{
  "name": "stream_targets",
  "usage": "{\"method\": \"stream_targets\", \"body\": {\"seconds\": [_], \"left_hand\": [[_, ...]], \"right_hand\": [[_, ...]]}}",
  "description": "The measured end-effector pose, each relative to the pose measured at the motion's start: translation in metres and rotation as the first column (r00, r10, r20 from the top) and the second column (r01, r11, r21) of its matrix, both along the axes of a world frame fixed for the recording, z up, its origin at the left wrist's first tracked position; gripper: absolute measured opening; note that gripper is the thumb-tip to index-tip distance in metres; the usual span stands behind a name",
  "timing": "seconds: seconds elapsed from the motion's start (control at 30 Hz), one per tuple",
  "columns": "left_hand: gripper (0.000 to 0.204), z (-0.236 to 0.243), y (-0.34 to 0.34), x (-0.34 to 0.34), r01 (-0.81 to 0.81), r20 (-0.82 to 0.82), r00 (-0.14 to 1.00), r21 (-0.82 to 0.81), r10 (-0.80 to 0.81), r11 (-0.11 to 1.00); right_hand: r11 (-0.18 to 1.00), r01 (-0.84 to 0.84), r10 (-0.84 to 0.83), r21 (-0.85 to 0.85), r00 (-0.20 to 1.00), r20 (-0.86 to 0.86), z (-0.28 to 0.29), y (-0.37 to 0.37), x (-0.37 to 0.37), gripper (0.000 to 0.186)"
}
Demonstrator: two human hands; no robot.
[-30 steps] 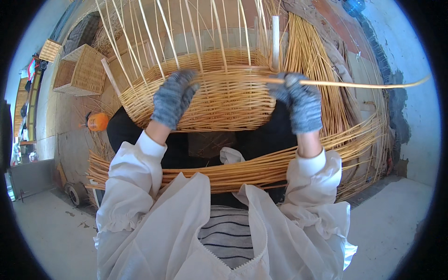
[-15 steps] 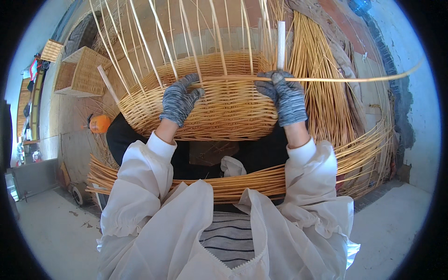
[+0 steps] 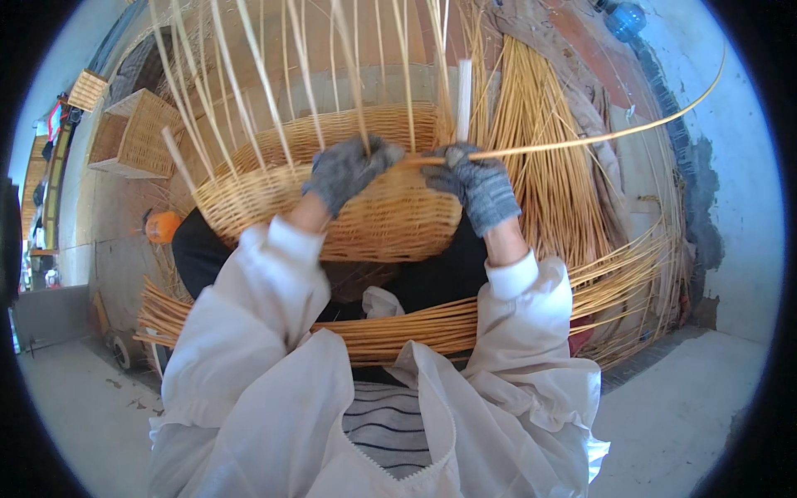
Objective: Weaving a large wicker basket using willow rods, including trimming rods with shears.
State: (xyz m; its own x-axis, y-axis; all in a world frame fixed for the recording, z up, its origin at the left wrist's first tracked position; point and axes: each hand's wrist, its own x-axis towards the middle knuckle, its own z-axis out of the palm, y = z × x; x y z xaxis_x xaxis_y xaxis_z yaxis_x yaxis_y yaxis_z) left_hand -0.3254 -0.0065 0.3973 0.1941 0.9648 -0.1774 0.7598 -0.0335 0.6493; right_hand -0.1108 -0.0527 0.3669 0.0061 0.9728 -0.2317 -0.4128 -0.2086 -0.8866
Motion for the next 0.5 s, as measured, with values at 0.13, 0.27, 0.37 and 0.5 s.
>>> {"method": "stream_targets", "body": {"seconds": [0.13,0.27,0.37,0.5], "left_hand": [[0.039,-0.017,-0.009,-0.004,0.000,0.033,0.999,0.005,0.000,1.000],[0.039,-0.031,-0.016,0.008,-0.110,0.038,0.994,0.119,0.107,0.987],[0.048,-0.031,-0.012,0.018,-0.186,-0.147,0.968,0.134,0.205,0.973],[0.061,-0.021,-0.006,0.020,-0.242,-0.217,0.944,0.050,0.247,0.969]], "right_hand": [[0.973,0.189,-0.198,0.132,0.979,0.056,0.036,-0.015,0.027,0.021],[0.951,0.026,-0.244,0.309,0.677,0.694,0.087,0.018,0.024,0.010],[0.704,-0.375,-0.448,0.603,0.423,0.787,0.103,0.080,-0.014,0.012],[0.803,-0.425,-0.386,0.419,0.166,0.908,0.089,0.158,-0.063,0.045]]}}
